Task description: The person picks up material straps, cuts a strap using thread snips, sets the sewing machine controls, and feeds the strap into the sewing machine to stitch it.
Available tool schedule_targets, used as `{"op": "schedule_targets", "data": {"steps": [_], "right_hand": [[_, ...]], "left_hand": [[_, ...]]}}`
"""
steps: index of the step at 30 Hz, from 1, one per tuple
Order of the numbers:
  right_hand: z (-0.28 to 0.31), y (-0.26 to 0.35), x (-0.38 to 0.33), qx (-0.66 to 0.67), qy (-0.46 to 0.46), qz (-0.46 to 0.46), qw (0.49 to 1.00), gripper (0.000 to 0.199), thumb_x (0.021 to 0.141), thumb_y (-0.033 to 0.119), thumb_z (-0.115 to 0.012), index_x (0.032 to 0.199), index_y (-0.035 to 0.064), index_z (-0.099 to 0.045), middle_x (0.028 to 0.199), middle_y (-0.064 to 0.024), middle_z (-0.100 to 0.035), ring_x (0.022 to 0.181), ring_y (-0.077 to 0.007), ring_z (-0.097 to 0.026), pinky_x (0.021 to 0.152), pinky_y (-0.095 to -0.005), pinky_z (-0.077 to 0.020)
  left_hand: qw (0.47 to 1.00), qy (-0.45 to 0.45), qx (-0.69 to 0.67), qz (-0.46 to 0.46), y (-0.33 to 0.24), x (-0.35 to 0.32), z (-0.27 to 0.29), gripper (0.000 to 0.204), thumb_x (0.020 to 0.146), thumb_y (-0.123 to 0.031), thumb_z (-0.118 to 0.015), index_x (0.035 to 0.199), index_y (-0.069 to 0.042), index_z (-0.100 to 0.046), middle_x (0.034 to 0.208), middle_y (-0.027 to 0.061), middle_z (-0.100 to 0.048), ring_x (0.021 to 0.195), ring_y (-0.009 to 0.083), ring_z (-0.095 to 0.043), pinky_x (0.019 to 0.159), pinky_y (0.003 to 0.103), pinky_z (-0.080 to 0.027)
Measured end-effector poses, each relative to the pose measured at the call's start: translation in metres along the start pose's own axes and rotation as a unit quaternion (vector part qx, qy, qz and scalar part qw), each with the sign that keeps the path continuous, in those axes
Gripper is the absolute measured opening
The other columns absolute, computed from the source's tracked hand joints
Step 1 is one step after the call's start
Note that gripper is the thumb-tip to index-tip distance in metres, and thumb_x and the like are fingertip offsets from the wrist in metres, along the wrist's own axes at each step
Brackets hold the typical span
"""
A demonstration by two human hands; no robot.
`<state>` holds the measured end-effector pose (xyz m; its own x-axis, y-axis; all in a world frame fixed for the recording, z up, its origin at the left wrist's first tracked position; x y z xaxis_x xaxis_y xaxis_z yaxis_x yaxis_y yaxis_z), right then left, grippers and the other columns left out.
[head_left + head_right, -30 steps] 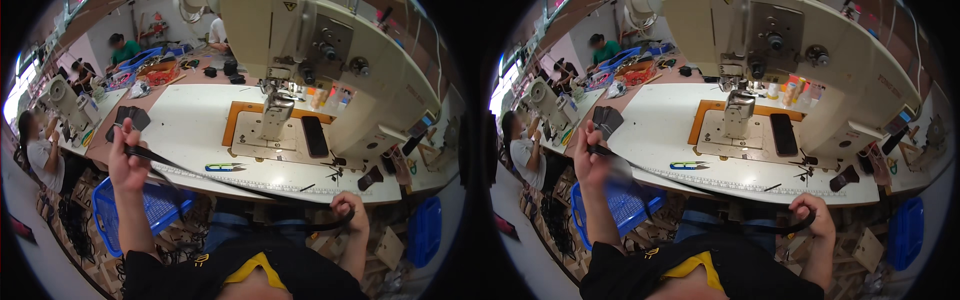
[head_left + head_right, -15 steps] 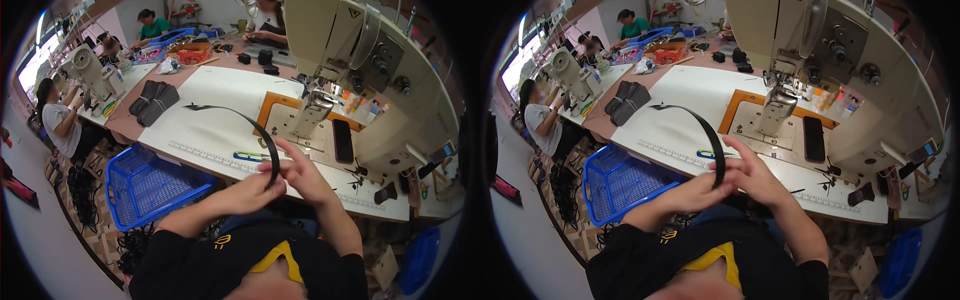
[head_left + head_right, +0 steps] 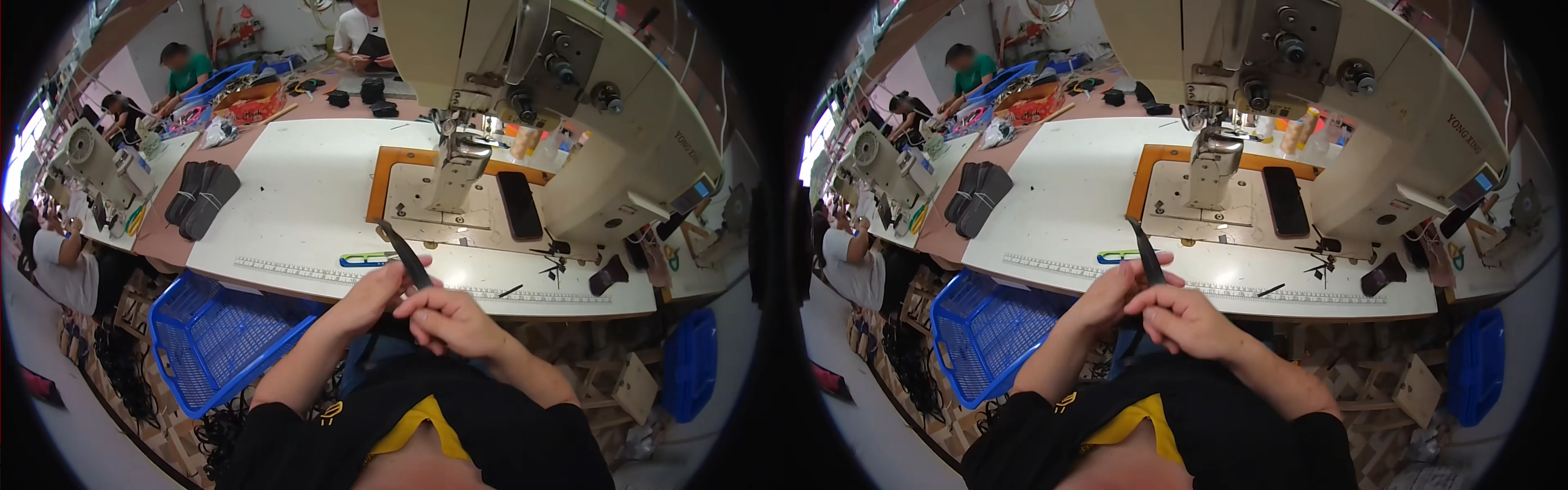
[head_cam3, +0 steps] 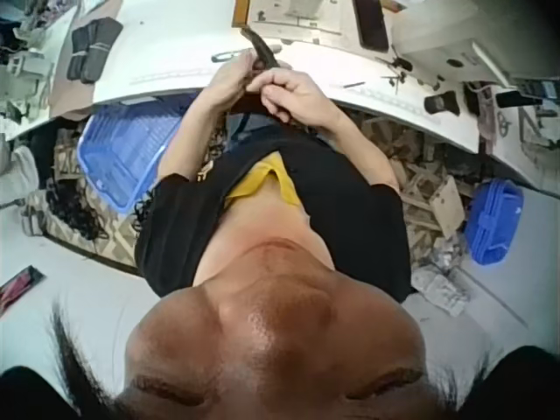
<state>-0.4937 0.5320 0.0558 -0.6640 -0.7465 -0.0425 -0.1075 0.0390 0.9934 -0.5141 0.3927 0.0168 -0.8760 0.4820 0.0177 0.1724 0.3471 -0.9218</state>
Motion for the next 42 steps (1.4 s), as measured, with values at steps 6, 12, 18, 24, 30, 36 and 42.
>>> {"op": "schedule_targets", "data": {"steps": [6, 12, 18, 24, 30, 36, 42], "right_hand": [[0.030, -0.024, -0.032, -0.024, -0.005, -0.047, 0.999, 0.023, 0.093, 0.007, -0.040, 0.111, 0.0020, -0.053, 0.070, -0.0017, -0.053, 0.053, -0.0043, -0.047, 0.050, -0.0176, -0.0391], [0.047, -0.013, -0.033, 0.036, -0.163, 0.138, 0.976, 0.049, 0.090, 0.005, -0.046, 0.134, 0.0040, -0.024, 0.089, -0.0104, -0.059, 0.073, -0.0135, -0.059, 0.069, -0.0249, -0.0469], [0.083, -0.024, -0.003, 0.149, -0.196, 0.032, 0.969, 0.023, 0.091, 0.009, -0.049, 0.111, -0.0002, -0.042, 0.075, -0.0106, -0.060, 0.060, -0.0132, -0.057, 0.058, -0.0228, -0.0459], [0.098, -0.044, 0.018, -0.193, -0.306, 0.151, 0.920, 0.014, 0.087, 0.013, -0.055, 0.084, -0.0008, -0.059, 0.070, -0.0074, -0.058, 0.062, -0.0157, -0.055, 0.059, -0.0269, -0.0441], [0.034, -0.049, 0.112, -0.476, -0.114, 0.084, 0.868, 0.036, 0.083, 0.034, -0.058, 0.097, 0.0002, -0.058, 0.073, -0.0170, -0.063, 0.071, -0.0317, -0.063, 0.061, -0.0406, -0.0478], [0.022, -0.050, 0.135, -0.551, -0.068, -0.037, 0.831, 0.040, 0.082, 0.041, -0.057, 0.089, 0.0014, -0.057, 0.071, -0.0181, -0.062, 0.069, -0.0342, -0.062, 0.060, -0.0429, -0.0478], [0.081, -0.065, 0.071, -0.501, -0.204, 0.005, 0.841, 0.027, 0.084, 0.021, -0.059, 0.099, -0.0011, -0.056, 0.073, -0.0165, -0.061, 0.069, -0.0313, -0.061, 0.060, -0.0384, -0.0476]], "left_hand": [[0.985, -0.084, -0.105, -0.104, -0.030, 0.064, -0.007, 0.028, 0.094, -0.020, -0.046, 0.117, -0.003, -0.050, 0.083, 0.0067, -0.064, 0.055, 0.0027, -0.045, 0.050, 0.014, -0.035], [0.986, -0.114, -0.105, -0.064, -0.022, 0.085, -0.023, 0.022, 0.092, -0.019, -0.051, 0.104, -0.002, -0.059, 0.077, 0.0041, -0.062, 0.052, 0.0029, -0.046, 0.046, 0.014, -0.035], [0.989, -0.127, -0.068, -0.037, -0.007, 0.088, -0.026, 0.022, 0.089, -0.019, -0.057, 0.101, -0.001, -0.062, 0.071, -0.0008, -0.056, 0.058, 0.0041, -0.049, 0.051, 0.017, -0.038], [0.967, -0.178, -0.113, -0.141, -0.008, 0.060, 0.002, 0.021, 0.095, -0.021, -0.043, 0.098, -0.003, -0.053, 0.078, 0.0061, -0.057, 0.069, 0.0203, -0.057, 0.070, 0.032, -0.048], [0.935, -0.256, -0.109, -0.219, -0.040, -0.004, 0.035, 0.026, 0.095, -0.017, -0.041, 0.114, 0.000, -0.048, 0.083, 0.0045, -0.053, 0.064, 0.0158, -0.052, 0.060, 0.027, -0.043], [0.917, -0.361, -0.075, -0.151, -0.017, -0.025, 0.063, 0.027, 0.089, -0.004, -0.051, 0.114, 0.006, -0.050, 0.084, 0.0055, -0.056, 0.060, 0.0138, -0.055, 0.056, 0.026, -0.047], [0.931, -0.343, -0.110, -0.063, 0.009, -0.004, 0.067, 0.017, 0.083, -0.004, -0.061, 0.097, 0.004, -0.056, 0.078, 0.0077, -0.060, 0.056, 0.0127, -0.058, 0.051, 0.024, -0.048]]}}
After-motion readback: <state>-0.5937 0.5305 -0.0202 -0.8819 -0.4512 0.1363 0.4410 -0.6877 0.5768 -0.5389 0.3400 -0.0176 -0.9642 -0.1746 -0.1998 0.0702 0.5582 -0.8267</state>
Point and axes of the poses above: each hand's wrist, its own x-axis towards the middle knuckle, its own z-axis out of the back of the hand, y = z × x, the point moved 3 cm from there along x, towards the middle knuckle
